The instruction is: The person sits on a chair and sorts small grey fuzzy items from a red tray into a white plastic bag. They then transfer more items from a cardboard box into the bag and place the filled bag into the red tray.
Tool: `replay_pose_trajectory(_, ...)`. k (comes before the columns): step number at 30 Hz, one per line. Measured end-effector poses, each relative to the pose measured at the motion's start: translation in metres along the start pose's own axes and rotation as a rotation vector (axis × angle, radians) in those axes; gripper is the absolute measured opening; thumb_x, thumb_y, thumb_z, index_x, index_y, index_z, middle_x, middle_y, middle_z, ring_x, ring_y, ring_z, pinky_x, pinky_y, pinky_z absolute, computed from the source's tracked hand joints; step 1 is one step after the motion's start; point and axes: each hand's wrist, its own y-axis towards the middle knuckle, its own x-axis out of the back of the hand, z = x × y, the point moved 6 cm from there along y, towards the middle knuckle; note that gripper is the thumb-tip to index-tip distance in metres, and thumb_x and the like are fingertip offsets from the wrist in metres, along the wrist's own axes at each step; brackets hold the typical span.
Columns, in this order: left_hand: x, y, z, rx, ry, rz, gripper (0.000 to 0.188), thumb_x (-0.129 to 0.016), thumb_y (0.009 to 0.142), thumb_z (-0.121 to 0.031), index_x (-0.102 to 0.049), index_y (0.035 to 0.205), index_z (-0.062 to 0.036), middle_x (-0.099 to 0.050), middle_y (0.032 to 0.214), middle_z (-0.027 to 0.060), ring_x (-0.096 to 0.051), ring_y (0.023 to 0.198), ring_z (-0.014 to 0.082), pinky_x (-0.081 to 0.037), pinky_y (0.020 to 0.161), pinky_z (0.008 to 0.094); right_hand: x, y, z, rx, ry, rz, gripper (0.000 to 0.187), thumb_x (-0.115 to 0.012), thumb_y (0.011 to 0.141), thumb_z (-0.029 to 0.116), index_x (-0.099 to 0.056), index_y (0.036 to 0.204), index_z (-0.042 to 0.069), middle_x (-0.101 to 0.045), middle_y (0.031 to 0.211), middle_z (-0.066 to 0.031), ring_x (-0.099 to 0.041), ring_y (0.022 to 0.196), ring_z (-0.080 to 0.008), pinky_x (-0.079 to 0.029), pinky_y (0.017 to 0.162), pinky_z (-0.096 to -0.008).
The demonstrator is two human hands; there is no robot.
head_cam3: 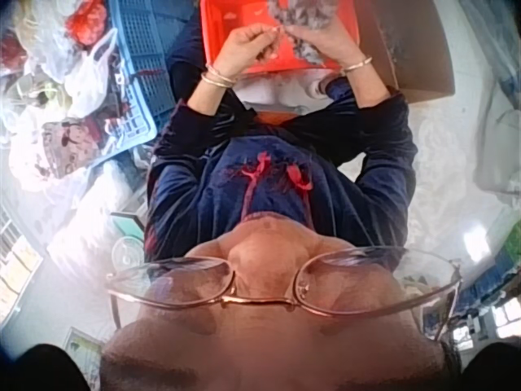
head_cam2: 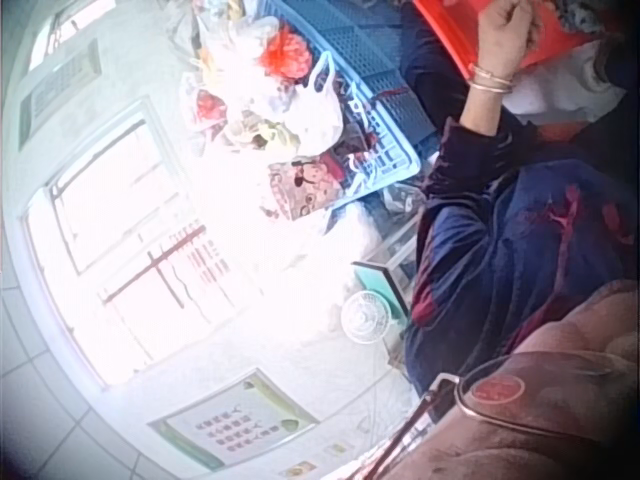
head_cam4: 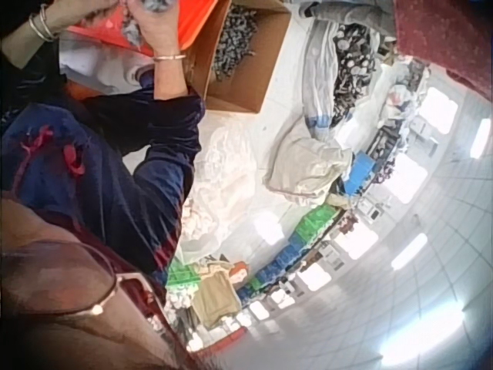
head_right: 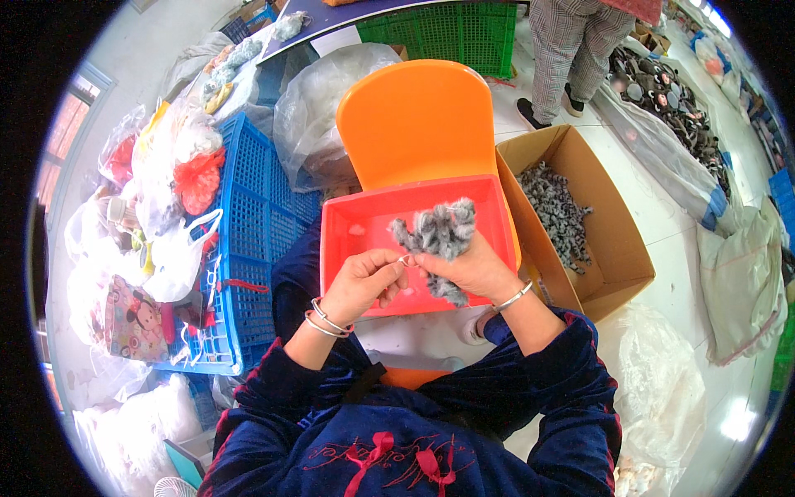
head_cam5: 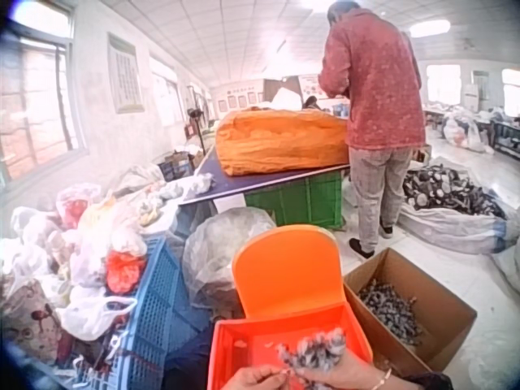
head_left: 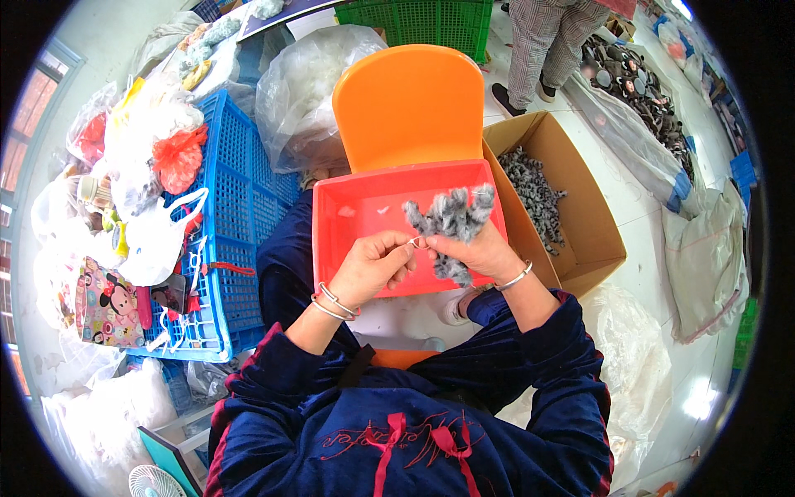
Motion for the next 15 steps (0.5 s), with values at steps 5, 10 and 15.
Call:
replay_pose_trajectory(5,-0.004,0.002,-0.010,-0.165,0.009,-0.072,0.010,-0.059,0.094,-0.006,-0.065,0.101,-0.0015,-0.067,0.090,0.0007,-0.053,0.069,0.0032,-0.045,0.062,0.0182,0.002,-0.004,0.005,-0.012,-0.002,-0.009,0.016,-0.069,0.087,0.007,-0.063,0.100,0.002,-0.066,0.089,-0.0026,-0.061,0.075,-0.0091,-0.052,0.066,-0.0255)
replay_pose_trajectory(10,0.004,0.001,-0.005,-0.273,0.142,-0.115,0.012,-0.060,0.092,-0.005,-0.065,0.101,0.0013,-0.067,0.087,0.0012,-0.057,0.076,0.0036,-0.048,0.066,0.0205,-0.004,0.002,0.003,0.025,-0.097,-0.008,0.019,-0.071,0.085,0.008,-0.062,0.101,0.002,-0.066,0.088,-0.0027,-0.061,0.074,-0.0096,-0.052,0.065,-0.0259)
replay_pose_trajectory(15,0.002,-0.006,-0.018,-0.352,0.547,-0.104,0.017,-0.064,0.084,-0.011,-0.062,0.095,0.0024,-0.067,0.077,0.0087,-0.063,0.072,0.0103,-0.051,0.064,0.0298,-0.002,-0.004,-0.012,-0.072,-0.067,0.024,0.021,-0.070,0.084,0.004,-0.060,0.102,0.003,-0.065,0.088,-0.0034,-0.062,0.072,-0.0114,-0.052,0.063,-0.0276)
